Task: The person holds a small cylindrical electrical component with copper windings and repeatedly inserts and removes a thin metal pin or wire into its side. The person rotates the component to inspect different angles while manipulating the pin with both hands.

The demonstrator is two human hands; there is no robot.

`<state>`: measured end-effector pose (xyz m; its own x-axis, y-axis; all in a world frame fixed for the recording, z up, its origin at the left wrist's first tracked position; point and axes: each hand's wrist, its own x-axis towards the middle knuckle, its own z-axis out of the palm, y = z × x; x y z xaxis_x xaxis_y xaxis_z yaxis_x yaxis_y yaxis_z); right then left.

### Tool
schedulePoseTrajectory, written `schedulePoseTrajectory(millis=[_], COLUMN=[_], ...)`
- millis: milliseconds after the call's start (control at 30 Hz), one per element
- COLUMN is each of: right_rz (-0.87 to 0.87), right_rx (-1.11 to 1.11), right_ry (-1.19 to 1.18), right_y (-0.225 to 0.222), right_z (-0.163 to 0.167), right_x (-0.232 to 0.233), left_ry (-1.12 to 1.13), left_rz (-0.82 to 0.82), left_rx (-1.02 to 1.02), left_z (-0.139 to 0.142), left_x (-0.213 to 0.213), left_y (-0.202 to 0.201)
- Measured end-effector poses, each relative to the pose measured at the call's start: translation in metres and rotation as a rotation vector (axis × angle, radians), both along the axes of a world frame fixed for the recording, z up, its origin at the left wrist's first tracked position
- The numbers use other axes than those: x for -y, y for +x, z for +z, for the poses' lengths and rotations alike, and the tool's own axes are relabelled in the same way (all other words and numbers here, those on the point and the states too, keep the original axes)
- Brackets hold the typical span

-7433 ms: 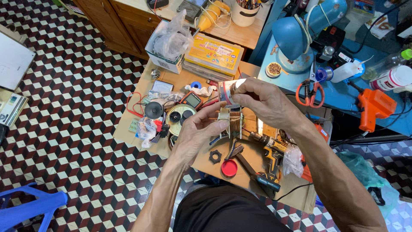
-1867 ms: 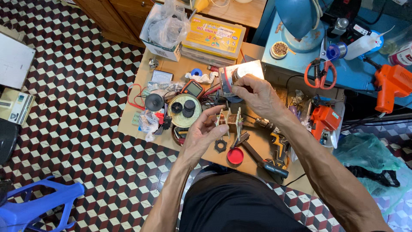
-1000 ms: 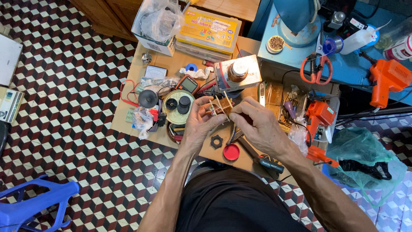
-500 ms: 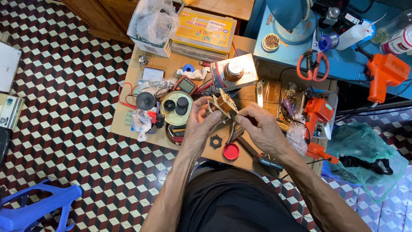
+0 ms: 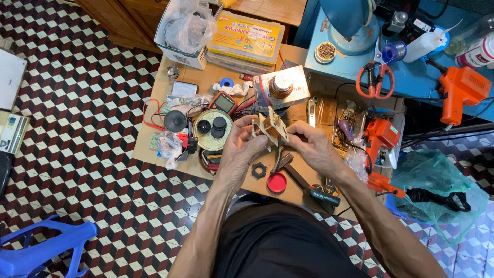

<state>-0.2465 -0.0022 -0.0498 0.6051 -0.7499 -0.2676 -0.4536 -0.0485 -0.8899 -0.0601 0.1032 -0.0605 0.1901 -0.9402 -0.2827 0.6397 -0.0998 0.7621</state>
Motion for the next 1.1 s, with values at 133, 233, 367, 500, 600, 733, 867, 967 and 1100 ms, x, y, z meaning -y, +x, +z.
schedulePoseTrajectory(millis=[133,233,367,500,600,733,867,967,1100], right_rz=[0.100,0.110,0.217,0.220,0.208,0.201,0.214,0.215,0.207], right_rx=[0.161,-0.006,0.004,-0.021,-0.021,-0.018,0.013,-0.029,-0.025], right_ry=[-0.034,-0.061,-0.205,-0.285,-0.329,-0.429,-0.445,-0.428,-0.462], right_y=[0.011,0.021,0.032,0.040,0.042,0.039,0.036,0.035,0.034], right_z=[-0.006,0.007,0.033,0.053,0.061,0.066,0.067,0.066,0.065], right_x=[0.033,0.049,0.054,0.044,0.037,0.033,0.025,0.024,0.023], left_ry=[-0.043,-0.022,-0.046,-0.053,-0.050,-0.070,-0.034,-0.017,-0.027], left_rz=[-0.128,-0.175,-0.167,-0.144,-0.146,-0.137,-0.113,-0.121,-0.125], left_rx=[0.139,0.202,0.207,0.179,0.183,0.173,0.177,0.190,0.183], left_z=[0.004,0.003,-0.002,-0.005,-0.008,-0.013,-0.017,-0.019,-0.021], left_x=[-0.008,-0.011,-0.009,-0.007,-0.006,-0.004,-0.002,-0.001,0.000], left_y=[0.004,0.003,0.003,0.004,0.004,0.002,0.001,0.002,-0.001])
